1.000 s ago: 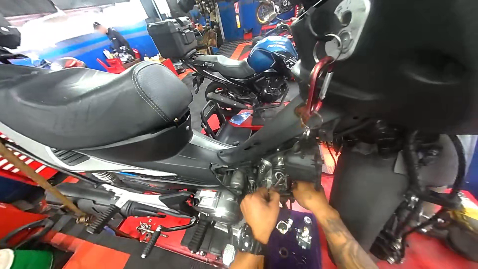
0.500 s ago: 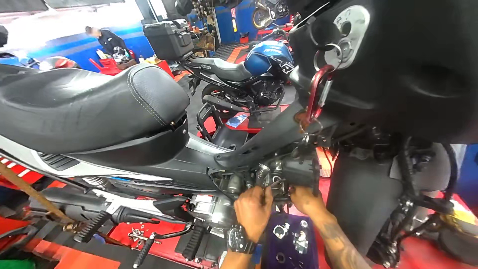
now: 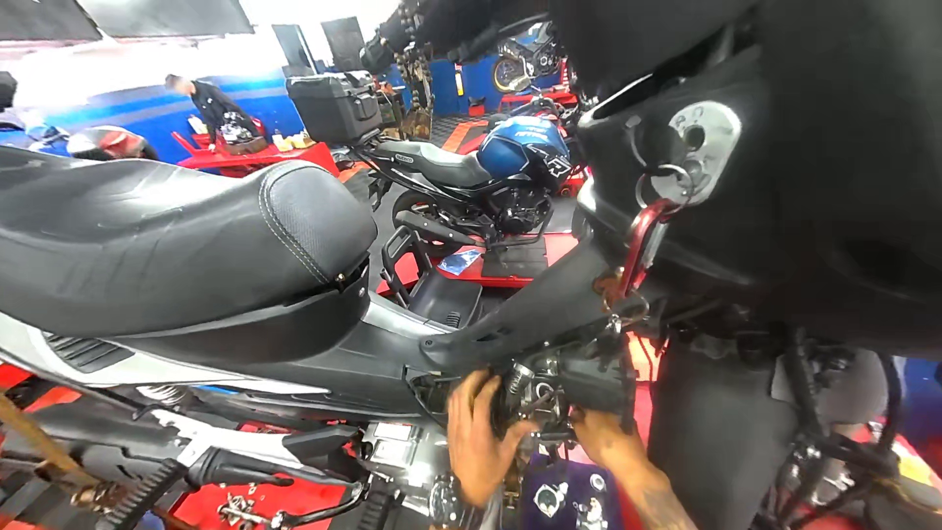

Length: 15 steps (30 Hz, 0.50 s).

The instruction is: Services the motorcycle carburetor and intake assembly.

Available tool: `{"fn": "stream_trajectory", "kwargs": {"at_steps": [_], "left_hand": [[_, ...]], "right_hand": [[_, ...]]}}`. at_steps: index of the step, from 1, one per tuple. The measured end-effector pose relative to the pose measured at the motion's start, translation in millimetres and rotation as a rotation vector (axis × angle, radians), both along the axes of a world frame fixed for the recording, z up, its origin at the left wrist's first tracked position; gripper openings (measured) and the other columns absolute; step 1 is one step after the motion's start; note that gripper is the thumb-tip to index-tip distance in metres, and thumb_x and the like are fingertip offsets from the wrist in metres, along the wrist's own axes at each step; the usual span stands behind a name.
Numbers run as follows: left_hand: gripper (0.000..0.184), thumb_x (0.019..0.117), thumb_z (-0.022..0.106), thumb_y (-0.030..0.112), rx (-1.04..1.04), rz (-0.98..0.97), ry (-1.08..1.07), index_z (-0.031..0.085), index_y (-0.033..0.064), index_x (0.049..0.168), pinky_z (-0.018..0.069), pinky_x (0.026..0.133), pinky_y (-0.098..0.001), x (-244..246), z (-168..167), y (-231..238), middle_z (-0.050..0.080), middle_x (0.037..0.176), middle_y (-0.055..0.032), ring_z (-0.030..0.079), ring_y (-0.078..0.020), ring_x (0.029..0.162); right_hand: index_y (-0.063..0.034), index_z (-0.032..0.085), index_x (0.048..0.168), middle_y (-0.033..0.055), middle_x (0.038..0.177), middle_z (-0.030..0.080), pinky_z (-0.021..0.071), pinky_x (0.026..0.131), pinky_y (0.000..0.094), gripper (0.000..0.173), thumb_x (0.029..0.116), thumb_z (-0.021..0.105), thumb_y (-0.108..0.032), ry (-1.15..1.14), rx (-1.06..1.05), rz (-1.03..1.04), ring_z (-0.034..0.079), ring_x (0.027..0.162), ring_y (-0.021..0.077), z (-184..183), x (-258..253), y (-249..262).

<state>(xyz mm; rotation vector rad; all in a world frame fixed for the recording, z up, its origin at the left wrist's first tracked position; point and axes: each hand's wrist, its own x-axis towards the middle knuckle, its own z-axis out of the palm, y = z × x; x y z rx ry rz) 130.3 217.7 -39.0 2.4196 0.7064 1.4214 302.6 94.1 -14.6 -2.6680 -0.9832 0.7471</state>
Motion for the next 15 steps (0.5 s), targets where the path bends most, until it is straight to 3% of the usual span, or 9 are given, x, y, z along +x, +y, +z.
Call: {"fn": "stream_trajectory", "kwargs": {"at_steps": [2,6,9,15], "left_hand": [[0.073,0.0848,0.069,0.07,-0.059,-0.032,-0.065,0.071,0.0049,0.118,0.0566,0.099,-0.0397,4.1,-8.2,-5.7,0.065,0.124,-0.018,0.064,-0.0255,0.117],[0.072,0.0924,0.058,0.069,-0.051,-0.083,-0.104,0.071,0.0035,0.119,0.0579,0.097,-0.0371,11.7,-16.0,-6.8,0.072,0.116,-0.0136,0.07,-0.0207,0.11],[0.071,0.0946,0.056,0.068,-0.037,-0.117,-0.107,0.069,0.0045,0.122,0.057,0.099,-0.0328,12.4,-18.1,-5.3,0.072,0.12,-0.0122,0.069,-0.0175,0.113],[0.068,0.097,0.052,0.066,-0.052,-0.135,-0.129,0.069,0.0046,0.122,0.0542,0.103,-0.0297,14.1,-19.3,-6.0,0.072,0.122,-0.0099,0.066,-0.0148,0.118]], "right_hand": [[-0.0077,0.072,0.123,0.0192,0.128,0.068,0.0432,0.109,0.0543,0.038,0.1042,0.05,-0.033,-0.01,0.007,0.008,0.06,0.127,0.0349,-0.4,-1.6,-1.2],[-0.0061,0.07,0.127,0.0204,0.131,0.066,0.0423,0.11,0.0548,0.039,0.1039,0.052,-0.032,-0.02,0.022,0.012,0.059,0.128,0.0359,0.1,-3.0,-2.9],[-0.0052,0.068,0.13,0.0214,0.132,0.066,0.0419,0.111,0.0561,0.04,0.1031,0.054,-0.032,-0.014,0.024,0.007,0.058,0.129,0.0378,-0.1,-3.7,-3.7],[-0.0036,0.072,0.122,0.0225,0.124,0.069,0.0455,0.106,0.0573,0.037,0.0994,0.059,-0.03,-0.031,0.105,-0.023,0.063,0.121,0.0391,-6.3,-4.9,-6.7]]}}
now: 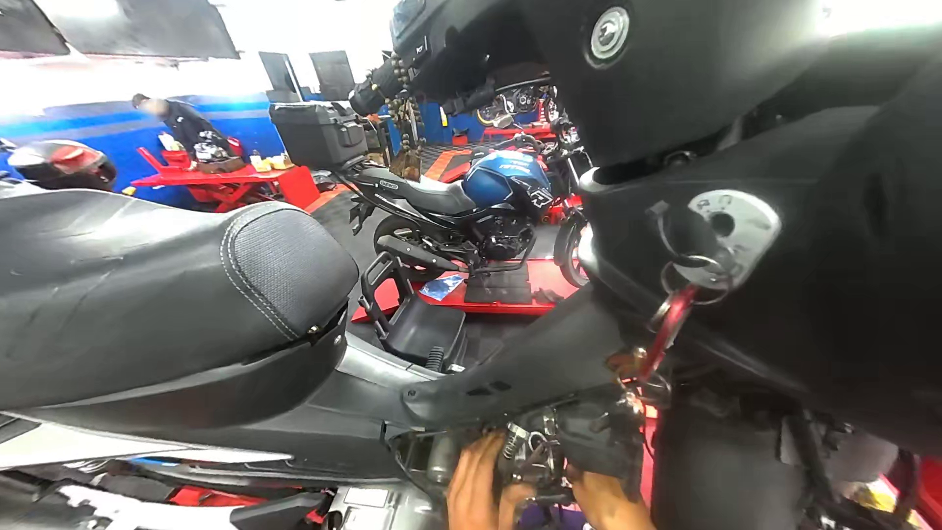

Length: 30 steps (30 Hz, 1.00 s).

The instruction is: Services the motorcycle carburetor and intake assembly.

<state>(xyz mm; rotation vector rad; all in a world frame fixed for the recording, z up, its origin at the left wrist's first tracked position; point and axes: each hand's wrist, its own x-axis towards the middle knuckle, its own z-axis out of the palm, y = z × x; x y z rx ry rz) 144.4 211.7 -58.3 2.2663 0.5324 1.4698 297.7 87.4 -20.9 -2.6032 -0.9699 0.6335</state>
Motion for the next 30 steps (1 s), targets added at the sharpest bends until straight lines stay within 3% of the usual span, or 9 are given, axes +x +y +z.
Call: {"fn": "stream_trajectory", "kwargs": {"at_steps": [9,12,14,16,19,23,27,30], "left_hand": [[0.063,0.0981,0.054,0.063,-0.025,0.002,-0.026,0.069,0.0059,0.121,0.0555,0.102,-0.0298,2.7,-0.2,-1.3,0.071,0.122,-0.009,0.067,-0.0151,0.118],[0.07,0.0928,0.062,0.065,-0.085,0.038,-0.061,0.067,0.0024,0.124,0.0586,0.098,-0.033,0.6,-1.8,-5.6,0.071,0.12,-0.0121,0.069,-0.0163,0.113],[0.064,0.0877,0.07,0.064,-0.079,0.118,-0.093,0.066,0.0061,0.115,0.0594,0.092,-0.0329,-2.3,0.7,-10.3,0.068,0.115,-0.0123,0.068,-0.0176,0.109],[0.056,0.086,0.071,0.065,-0.041,0.206,-0.084,0.064,0.0105,0.096,0.0579,0.085,-0.0339,-5.1,5.8,-14.4,0.065,0.1,-0.0091,0.065,-0.0202,0.097],[0.047,0.0896,0.068,0.061,0.006,0.28,-0.005,0.069,0.0169,0.075,0.0543,0.075,-0.0362,-7.2,9.6,-20.2,0.066,0.076,0.0011,0.064,-0.0163,0.076],[0.05,0.0974,0.057,0.053,-0.098,0.321,0.16,0.076,0.0156,0.072,0.057,0.069,-0.0393,-6.1,15.8,-36.4,0.071,0.069,0.0021,0.068,-0.0154,0.068],[0.045,0.097,0.058,0.044,-0.45,0.215,0.183,0.071,0.0123,0.068,0.057,0.062,-0.0435,-2.1,26.8,-53.7,0.067,0.065,-0.0006,0.066,-0.0163,0.061],[0.042,0.0976,0.059,0.04,-0.405,0.193,0.15,0.072,0.012,0.069,0.0582,0.063,-0.0398,3.0,25.9,-65.0,0.068,0.068,0.0002,0.068,-0.015,0.066]], "right_hand": [[-0.004,0.068,0.129,0.0216,0.132,0.065,0.042,0.111,0.0552,0.038,0.1019,0.056,-0.027,-0.003,-0.119,0.058,0.059,0.129,0.0371,11.2,-1.2,6.4],[-0.0036,0.068,0.129,0.0218,0.133,0.065,0.0418,0.111,0.0555,0.038,0.1024,0.055,-0.028,0.0,-0.138,0.074,0.058,0.129,0.0371,11.5,-0.8,8.1],[-0.0028,0.068,0.128,0.022,0.132,0.065,0.0424,0.111,0.0563,0.038,0.1028,0.054,-0.027,0.022,-0.143,0.083,0.059,0.129,0.0374,11.9,-0.5,7.9],[-0.0029,0.069,0.125,0.0217,0.128,0.067,0.0433,0.108,0.058,0.039,0.1035,0.052,-0.03,0.055,-0.111,0.061,0.06,0.127,0.0375,12.0,-0.1,6.2],[-0.008,0.068,0.129,0.0189,0.125,0.069,0.0441,0.107,0.0594,0.05,0.1062,0.046,-0.047,0.09,-0.006,0.029,0.062,0.124,0.0363,7.8,2.2,3.9],[-0.0063,0.07,0.126,0.0198,0.122,0.07,0.0436,0.107,0.0598,0.051,0.1058,0.048,-0.048,0.078,0.069,-0.066,0.063,0.122,0.0368,1.1,-0.5,5.7],[-0.0036,0.073,0.112,0.02,0.107,0.073,0.0495,0.096,0.0605,0.046,0.1045,0.052,-0.044,0.063,0.169,-0.169,0.068,0.107,0.037,-6.0,-6.2,7.0],[-0.0049,0.073,0.118,0.021,0.118,0.071,0.0458,0.103,0.061,0.039,0.1043,0.053,-0.035,0.004,0.241,-0.21,0.065,0.118,0.0373,-7.3,-8.3,3.1]]}}
